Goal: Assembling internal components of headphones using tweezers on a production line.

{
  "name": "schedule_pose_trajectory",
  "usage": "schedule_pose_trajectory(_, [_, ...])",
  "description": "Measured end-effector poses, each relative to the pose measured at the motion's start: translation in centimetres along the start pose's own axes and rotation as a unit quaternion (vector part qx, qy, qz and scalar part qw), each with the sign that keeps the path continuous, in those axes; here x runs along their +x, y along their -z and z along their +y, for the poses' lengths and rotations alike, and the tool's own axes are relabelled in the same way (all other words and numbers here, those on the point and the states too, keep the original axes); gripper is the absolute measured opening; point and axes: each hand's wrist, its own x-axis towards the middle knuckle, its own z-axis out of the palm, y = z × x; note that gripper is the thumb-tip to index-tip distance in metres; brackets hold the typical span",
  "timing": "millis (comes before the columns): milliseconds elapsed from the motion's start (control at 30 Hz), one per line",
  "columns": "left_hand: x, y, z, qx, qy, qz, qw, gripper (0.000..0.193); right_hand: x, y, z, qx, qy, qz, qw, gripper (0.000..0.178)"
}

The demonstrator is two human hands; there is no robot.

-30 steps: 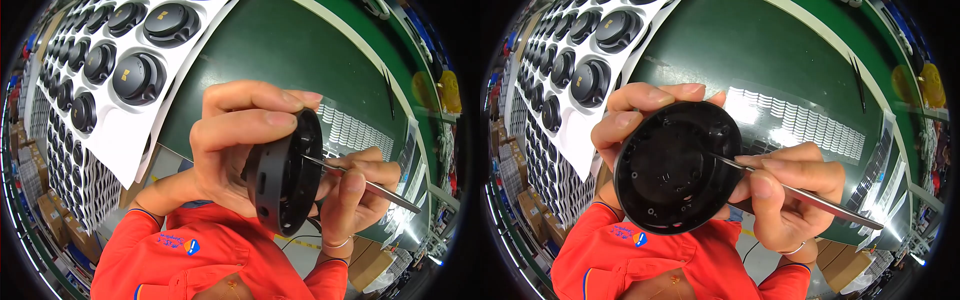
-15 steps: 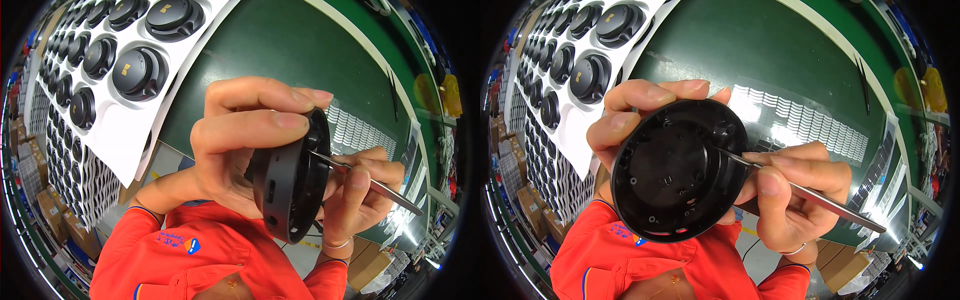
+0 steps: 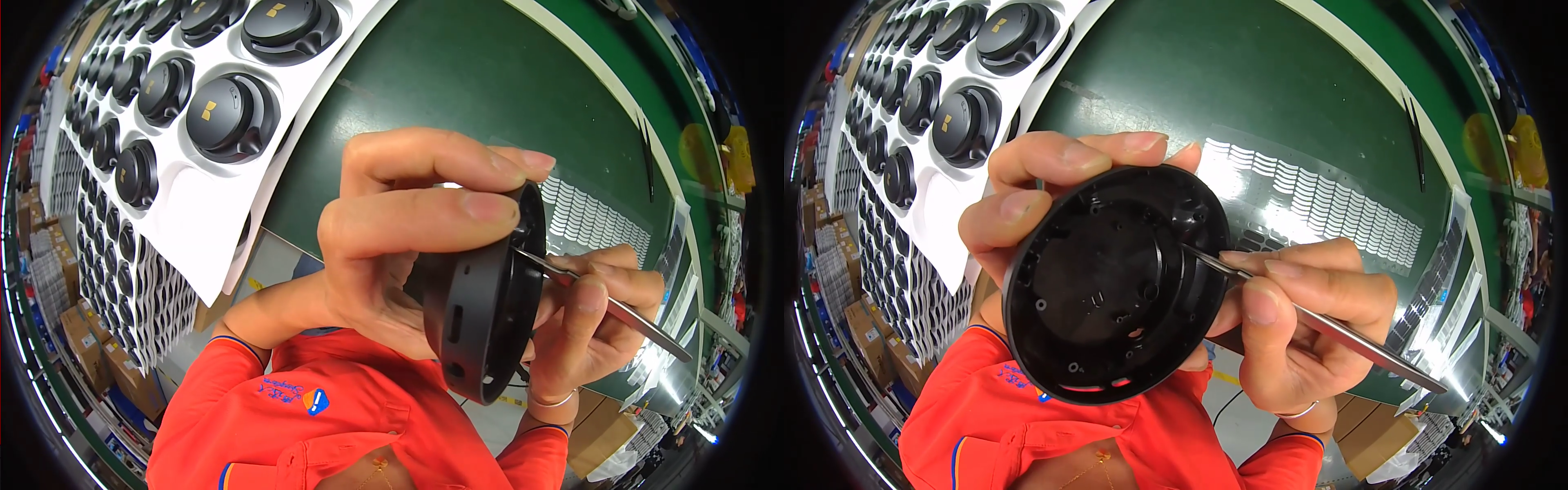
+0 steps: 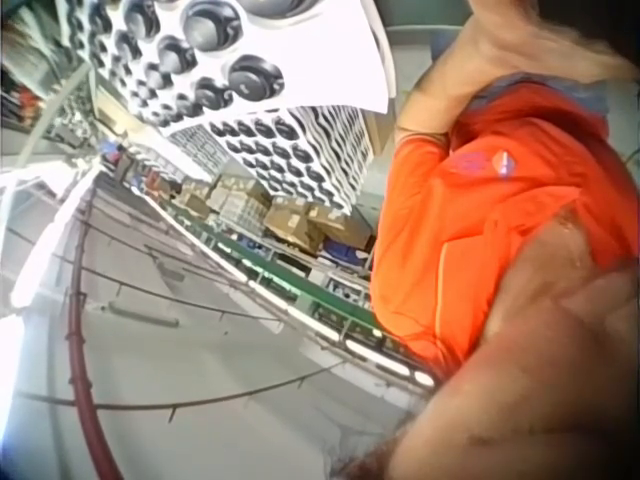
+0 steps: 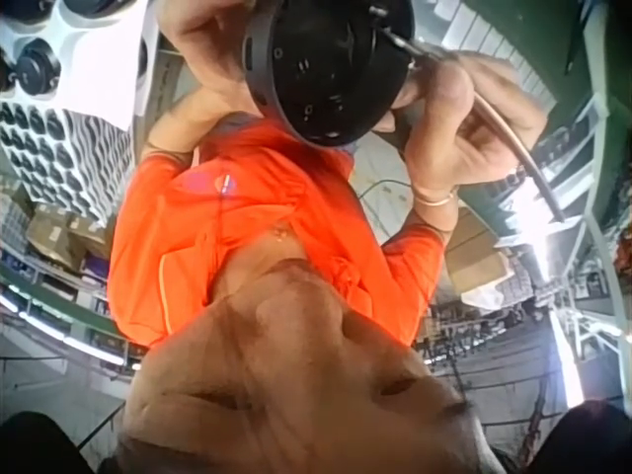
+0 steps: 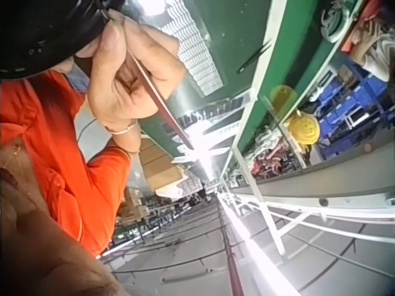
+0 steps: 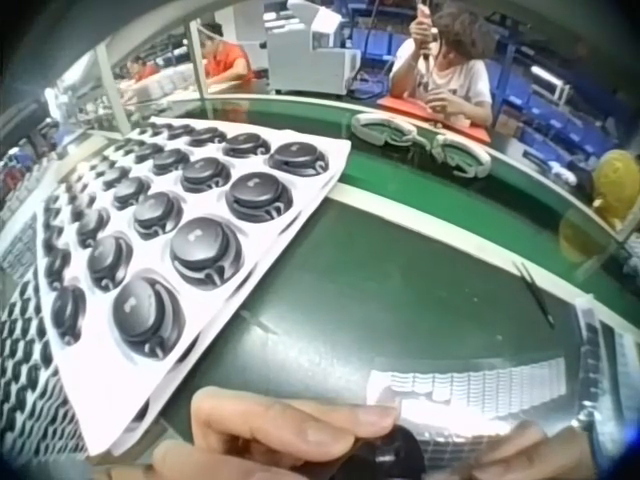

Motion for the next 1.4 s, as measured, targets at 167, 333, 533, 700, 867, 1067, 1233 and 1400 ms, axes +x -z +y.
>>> schedule_pose_trajectory(167, [0.0,0.2,0.2,-0.006,0.008,0.001,1.0,0.048,0.1,-0.1,0.2,0.0,0.013,-0.002,1.0,0.016])
schedule_pose_trajectory(333, [-0.1,-0.8,0.1,-0.021,-0.001,0.042,0.999,0.044,-0.4,0.2,0.5,-0.011,0.031,0.0,0.999,0.023])
schedule_pose_trajectory(533, [-0.1,-0.8,0.2,-0.01,0.004,0.05,0.999,0.04,-0.4,0.4,0.6,-0.057,0.047,-0.001,0.997,0.025])
schedule_pose_trajectory(700, [0.2,-0.9,-0.2,0.006,-0.019,0.064,0.998,0.042,-0.3,0.4,0.8,-0.07,0.072,-0.014,0.995,0.023])
schedule_pose_trajectory(867, [0.3,-1.0,-0.5,0.019,-0.042,0.078,0.996,0.044,-0.3,0.4,0.7,-0.069,0.061,-0.02,0.996,0.021])
schedule_pose_trajectory(1067, [0.7,-1.3,-0.8,0.038,-0.069,0.095,0.992,0.047,-0.4,0.7,0.6,-0.082,0.063,-0.025,0.994,0.021])
schedule_pose_trajectory(1233, [0.7,-1.4,-0.9,0.053,-0.091,0.108,0.988,0.05,-0.4,0.7,0.6,-0.107,0.083,-0.025,0.99,0.021])
schedule_pose_trajectory(1400, [0.7,-1.4,-1.4,0.072,-0.108,0.122,0.984,0.053,-0.3,0.8,0.6,-0.107,0.084,-0.031,0.99,0.02])
